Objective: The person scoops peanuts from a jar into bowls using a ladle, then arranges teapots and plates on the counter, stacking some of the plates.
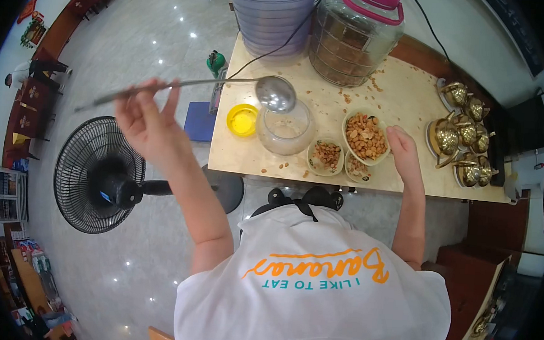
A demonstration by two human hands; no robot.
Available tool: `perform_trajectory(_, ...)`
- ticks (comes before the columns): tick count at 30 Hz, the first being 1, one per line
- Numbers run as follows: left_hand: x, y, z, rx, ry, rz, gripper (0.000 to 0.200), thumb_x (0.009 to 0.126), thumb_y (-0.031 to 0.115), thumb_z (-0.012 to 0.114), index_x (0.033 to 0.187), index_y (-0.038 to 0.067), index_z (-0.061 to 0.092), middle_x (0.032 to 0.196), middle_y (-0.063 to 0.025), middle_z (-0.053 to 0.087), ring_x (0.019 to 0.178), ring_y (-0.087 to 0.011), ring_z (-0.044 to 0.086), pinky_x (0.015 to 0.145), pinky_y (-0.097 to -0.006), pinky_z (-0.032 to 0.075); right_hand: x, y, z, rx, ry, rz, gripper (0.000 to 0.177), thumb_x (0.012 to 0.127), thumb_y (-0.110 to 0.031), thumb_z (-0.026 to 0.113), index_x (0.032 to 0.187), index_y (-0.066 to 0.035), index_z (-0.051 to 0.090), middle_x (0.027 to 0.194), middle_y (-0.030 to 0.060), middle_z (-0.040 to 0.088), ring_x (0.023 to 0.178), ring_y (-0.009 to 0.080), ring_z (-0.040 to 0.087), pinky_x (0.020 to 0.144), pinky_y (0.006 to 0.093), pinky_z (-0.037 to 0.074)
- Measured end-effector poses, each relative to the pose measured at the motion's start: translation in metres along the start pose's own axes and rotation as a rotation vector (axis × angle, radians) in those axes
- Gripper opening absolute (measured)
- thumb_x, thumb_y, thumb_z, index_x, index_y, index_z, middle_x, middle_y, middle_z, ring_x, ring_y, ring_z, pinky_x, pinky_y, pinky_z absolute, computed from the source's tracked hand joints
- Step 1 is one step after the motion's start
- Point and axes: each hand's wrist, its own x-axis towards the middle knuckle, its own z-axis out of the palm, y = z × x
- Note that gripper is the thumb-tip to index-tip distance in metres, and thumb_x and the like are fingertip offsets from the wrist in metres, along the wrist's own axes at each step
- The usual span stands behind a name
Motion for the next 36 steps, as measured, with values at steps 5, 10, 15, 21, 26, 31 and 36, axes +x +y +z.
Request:
perform_trajectory(5, -0.005, -0.01, -0.065, -0.004, 0.134, 0.064, 0.014, 0.09, 0.007, 0.05, 0.103, 0.009, 0.046, 0.094, -0.0078, 0.059, 0.089, -0.0173, 0.058, 0.085, -0.0402, 0.052, -0.003, -0.004, 0.001, 0.057, 0.031, 0.015, 0.027, 0.093, -0.016, 0.047, 0.073, 0.001, 0.044, 0.071, -0.0022, 0.038, 0.068, 0.0053, 0.036, 0.063, 0.0206, 0.033)
perform_trajectory(10, -0.029, -0.036, -0.099, 0.181, 0.206, 0.008, 0.017, 0.09, 0.004, 0.048, 0.106, 0.008, 0.042, 0.095, -0.0072, 0.056, 0.089, -0.0163, 0.058, 0.079, -0.0352, 0.055, -0.002, 0.007, -0.004, 0.055, 0.007, 0.046, 0.027, 0.094, -0.017, 0.046, 0.074, 0.001, 0.046, 0.072, -0.0028, 0.04, 0.068, 0.0046, 0.037, 0.064, 0.0199, 0.033)
perform_trajectory(15, -0.057, -0.068, -0.124, 0.31, 0.38, -0.113, 0.025, 0.091, 0.005, 0.046, 0.114, 0.003, 0.036, 0.104, -0.0114, 0.053, 0.096, -0.019, 0.056, 0.084, -0.0366, 0.053, -0.002, 0.001, -0.001, 0.07, -0.001, 0.034, 0.028, 0.094, -0.018, 0.046, 0.073, 0.001, 0.046, 0.072, -0.003, 0.038, 0.068, 0.0044, 0.036, 0.064, 0.0198, 0.032)
perform_trajectory(21, -0.07, -0.084, -0.132, 0.394, 0.488, -0.256, 0.025, 0.092, 0.009, 0.044, 0.116, 0.003, 0.036, 0.108, -0.0113, 0.047, 0.1, -0.0182, 0.052, 0.083, -0.0354, 0.052, -0.001, -0.001, 0.003, 0.052, 0.006, 0.046, 0.029, 0.094, -0.018, 0.045, 0.073, 0.001, 0.045, 0.072, -0.0022, 0.04, 0.069, 0.0049, 0.037, 0.066, 0.0201, 0.033)
perform_trajectory(26, -0.076, -0.093, -0.135, 0.372, 0.542, -0.319, 0.024, 0.092, 0.008, 0.042, 0.115, 0.003, 0.036, 0.108, -0.0121, 0.047, 0.1, -0.0193, 0.051, 0.085, -0.0386, 0.051, -0.003, -0.001, 0.004, 0.057, 0.02, 0.054, 0.029, 0.095, -0.019, 0.045, 0.074, 0.002, 0.047, 0.073, -0.0017, 0.041, 0.07, 0.0052, 0.038, 0.067, 0.0203, 0.034)
perform_trajectory(31, -0.071, -0.096, -0.137, 0.251, 0.591, -0.377, 0.028, 0.092, 0.007, 0.042, 0.118, 0.002, 0.034, 0.109, -0.0134, 0.045, 0.099, -0.0216, 0.05, 0.088, -0.0408, 0.049, -0.005, 0.0, 0.004, 0.057, 0.011, 0.065, 0.029, 0.095, -0.019, 0.045, 0.075, 0.002, 0.048, 0.074, -0.0016, 0.043, 0.072, 0.0052, 0.039, 0.069, 0.0201, 0.034)
perform_trajectory(36, -0.071, -0.114, -0.149, 0.164, 0.677, -0.457, 0.023, 0.092, 0.006, 0.041, 0.113, 0.0, 0.034, 0.11, -0.0147, 0.044, 0.099, -0.023, 0.049, 0.088, -0.0427, 0.05, -0.007, 0.003, 0.006, 0.08, 0.019, 0.063, 0.029, 0.095, -0.019, 0.044, 0.076, 0.003, 0.049, 0.075, -0.0018, 0.043, 0.072, 0.0052, 0.039, 0.07, 0.0203, 0.034)
